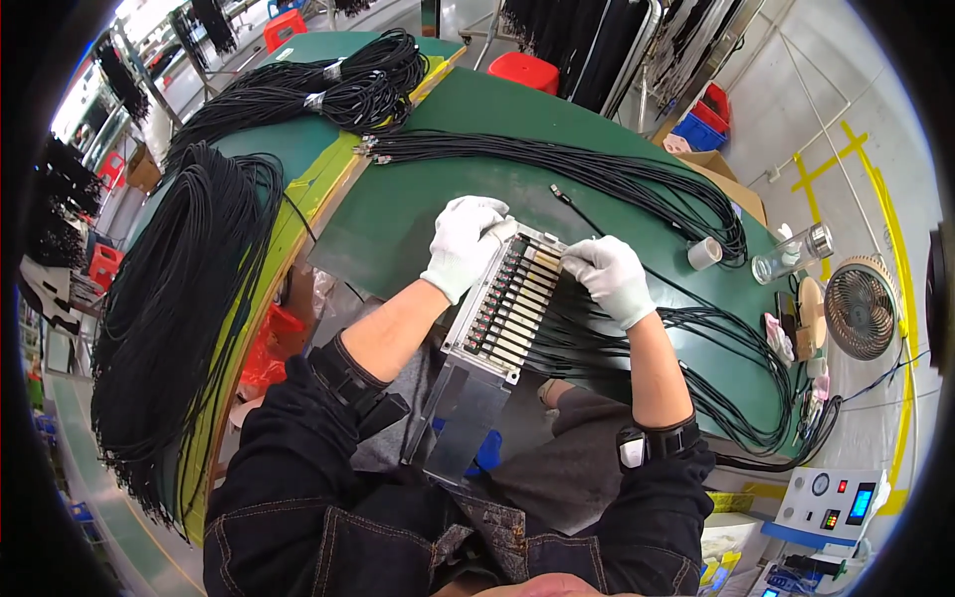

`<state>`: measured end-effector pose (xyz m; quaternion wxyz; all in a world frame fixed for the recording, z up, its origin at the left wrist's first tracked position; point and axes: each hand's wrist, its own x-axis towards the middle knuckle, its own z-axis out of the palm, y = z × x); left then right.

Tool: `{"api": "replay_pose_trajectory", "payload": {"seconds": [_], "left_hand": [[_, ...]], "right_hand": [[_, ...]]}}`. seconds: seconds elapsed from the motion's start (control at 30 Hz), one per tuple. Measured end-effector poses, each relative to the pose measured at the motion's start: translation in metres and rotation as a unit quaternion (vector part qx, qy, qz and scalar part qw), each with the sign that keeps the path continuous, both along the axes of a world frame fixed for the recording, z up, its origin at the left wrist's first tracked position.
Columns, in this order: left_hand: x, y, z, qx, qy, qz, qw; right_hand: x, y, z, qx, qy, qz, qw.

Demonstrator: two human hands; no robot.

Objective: The person places cables into a metal jig, moves the jig to a machine, and presses a button. After removing the jig from the machine, the person takes the cables out of the jig and gathers more cables from a pile.

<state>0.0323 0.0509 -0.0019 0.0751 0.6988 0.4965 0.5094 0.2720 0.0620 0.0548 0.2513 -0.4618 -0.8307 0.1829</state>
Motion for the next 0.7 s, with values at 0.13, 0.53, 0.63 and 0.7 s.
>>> {"api": "replay_pose_trajectory", "payload": {"seconds": [0.13,0.53,0.63,0.7], "left_hand": [[0.000,0.002,-0.008,-0.036,0.049,0.029,0.998],[-0.001,-0.001,-0.010,-0.144,0.032,0.003,0.989],[0.016,-0.012,0.000,-0.044,0.146,-0.063,0.986],[0.019,-0.016,0.009,-0.067,0.196,-0.067,0.976]], "right_hand": [[-0.001,-0.002,0.001,0.098,-0.082,0.019,0.992],[-0.008,-0.005,-0.008,0.185,-0.118,0.032,0.975],[-0.007,-0.005,-0.011,0.181,-0.129,0.027,0.975],[-0.006,-0.002,-0.015,0.172,-0.128,0.033,0.976]]}}
